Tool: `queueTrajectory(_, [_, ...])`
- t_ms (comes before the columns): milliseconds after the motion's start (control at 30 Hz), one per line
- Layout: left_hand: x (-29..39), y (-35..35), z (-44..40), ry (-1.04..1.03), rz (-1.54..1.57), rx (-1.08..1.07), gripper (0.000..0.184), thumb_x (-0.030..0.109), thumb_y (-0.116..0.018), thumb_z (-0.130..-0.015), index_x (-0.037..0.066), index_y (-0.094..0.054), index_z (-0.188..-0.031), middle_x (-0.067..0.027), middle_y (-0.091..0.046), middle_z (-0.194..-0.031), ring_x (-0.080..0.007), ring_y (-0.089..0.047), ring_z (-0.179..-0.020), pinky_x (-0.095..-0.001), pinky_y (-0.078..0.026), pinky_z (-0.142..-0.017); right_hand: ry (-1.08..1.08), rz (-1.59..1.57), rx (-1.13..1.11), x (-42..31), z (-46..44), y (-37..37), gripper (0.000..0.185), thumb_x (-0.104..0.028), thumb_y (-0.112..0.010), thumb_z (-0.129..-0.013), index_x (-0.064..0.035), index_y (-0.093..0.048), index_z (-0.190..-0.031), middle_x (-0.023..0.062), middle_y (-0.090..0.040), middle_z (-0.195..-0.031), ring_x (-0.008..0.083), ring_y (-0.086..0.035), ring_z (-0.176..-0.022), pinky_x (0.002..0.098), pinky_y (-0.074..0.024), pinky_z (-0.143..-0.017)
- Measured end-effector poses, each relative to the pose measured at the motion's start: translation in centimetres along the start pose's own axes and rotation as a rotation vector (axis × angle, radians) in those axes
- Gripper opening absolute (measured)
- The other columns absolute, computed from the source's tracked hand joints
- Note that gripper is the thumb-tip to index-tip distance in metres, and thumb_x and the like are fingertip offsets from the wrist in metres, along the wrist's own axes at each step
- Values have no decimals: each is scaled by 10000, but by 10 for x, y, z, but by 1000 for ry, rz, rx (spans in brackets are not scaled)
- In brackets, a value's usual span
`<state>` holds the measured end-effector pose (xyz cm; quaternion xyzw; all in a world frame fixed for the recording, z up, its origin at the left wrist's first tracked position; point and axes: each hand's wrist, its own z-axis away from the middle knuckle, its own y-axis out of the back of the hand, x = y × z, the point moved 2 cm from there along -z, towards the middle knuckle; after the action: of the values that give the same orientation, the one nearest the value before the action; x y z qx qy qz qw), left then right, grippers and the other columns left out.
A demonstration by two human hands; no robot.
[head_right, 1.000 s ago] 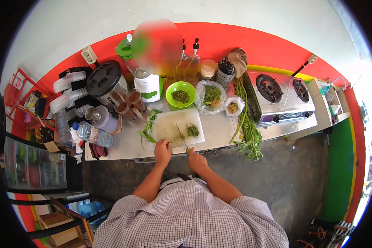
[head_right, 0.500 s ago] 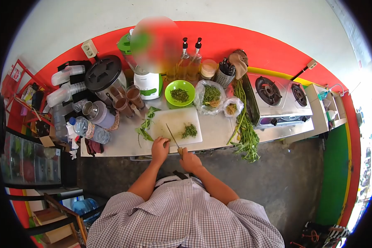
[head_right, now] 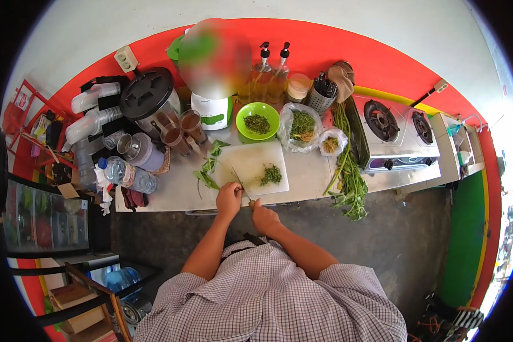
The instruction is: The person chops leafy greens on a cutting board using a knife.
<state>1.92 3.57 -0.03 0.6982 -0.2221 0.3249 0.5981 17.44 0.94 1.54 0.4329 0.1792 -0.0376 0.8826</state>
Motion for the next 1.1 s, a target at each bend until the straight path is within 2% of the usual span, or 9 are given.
queueTrajectory(200, [-5,-4,5,-65,-54,94,105,125,-709,-837,78,-702,-932,-73,-647,-877,-303,-627,-888,-420,-523,-758,-17,70,-30,-10,8,13,483,-184,-515,-950,55,-345,-1334,301,-686,-1090,441,-687,-1023,511,-544,-892])
queueTrajectory(300, [-5,-4,13,-107,-42,122,118,116,-707,-837,65,-709,-944,-80,-654,-883,-305,-625,-890,-415,-522,-769,-23,121,-92,-9,7,6,515,-162,-520,-938,58,-344,-1369,278,-698,-1080,406,-705,-1015,481,-568,-863])
queueTrajectory(467, [-16,-6,13,-166,65,151,105,90,-696,-836,40,-715,-927,-100,-648,-864,-306,-617,-874,-407,-515,-769,-7,91,-123,-10,4,28,551,-150,-523,-929,64,-317,-1393,286,-693,-1095,417,-696,-1036,494,-553,-894])
queueTrajectory(633, [-20,-8,9,-79,128,100,79,72,-715,-822,19,-712,-880,-100,-633,-824,-278,-611,-806,-386,-507,-746,-30,24,-121,-8,6,8,585,-151,-525,-924,62,-296,-1419,291,-690,-1108,423,-691,-1045,500,-546,-904])
queueTrajectory(800, [-23,-9,6,-86,160,94,79,51,-718,-818,9,-699,-882,-106,-625,-818,-267,-609,-769,-382,-505,-726,-23,85,-255,-17,4,37,672,-142,-510,-925,80,-208,-1482,282,-687,-1136,426,-674,-1086,502,-532,-930])
queueTrajectory(900, [-23,-6,4,-53,189,70,86,49,-714,-822,10,-693,-896,-109,-624,-826,-275,-607,-792,-391,-500,-739,-48,68,-182,-14,5,17,708,-135,-518,-922,79,-171,-1501,282,-680,-1157,421,-671,-1096,503,-523,-944])
queueTrajectory(933, [-22,-6,5,-25,219,36,90,51,-710,-827,14,-691,-907,-108,-625,-835,-286,-605,-822,-400,-496,-760,-39,81,-187,-10,1,7,708,-135,-518,-922,79,-171,-1501,282,-680,-1157,421,-671,-1096,503,-523,-944])
queueTrajectory(1000, [-21,-5,5,-9,229,30,92,50,-707,-830,12,-688,-912,-113,-625,-849,-293,-605,-835,-404,-497,-765,-57,34,-151,-7,-3,1,591,-200,-602,-908,44,-296,-1350,319,-671,-1126,462,-660,-1081,530,-518,-931])
queueTrajectory(1100, [-19,-5,11,-57,184,65,93,47,-708,-835,6,-690,-917,-124,-627,-862,-306,-609,-834,-406,-503,-755,-37,10,-180,-8,-6,18,595,-198,-602,-909,38,-294,-1359,317,-672,-1127,463,-660,-1082,532,-517,-931])
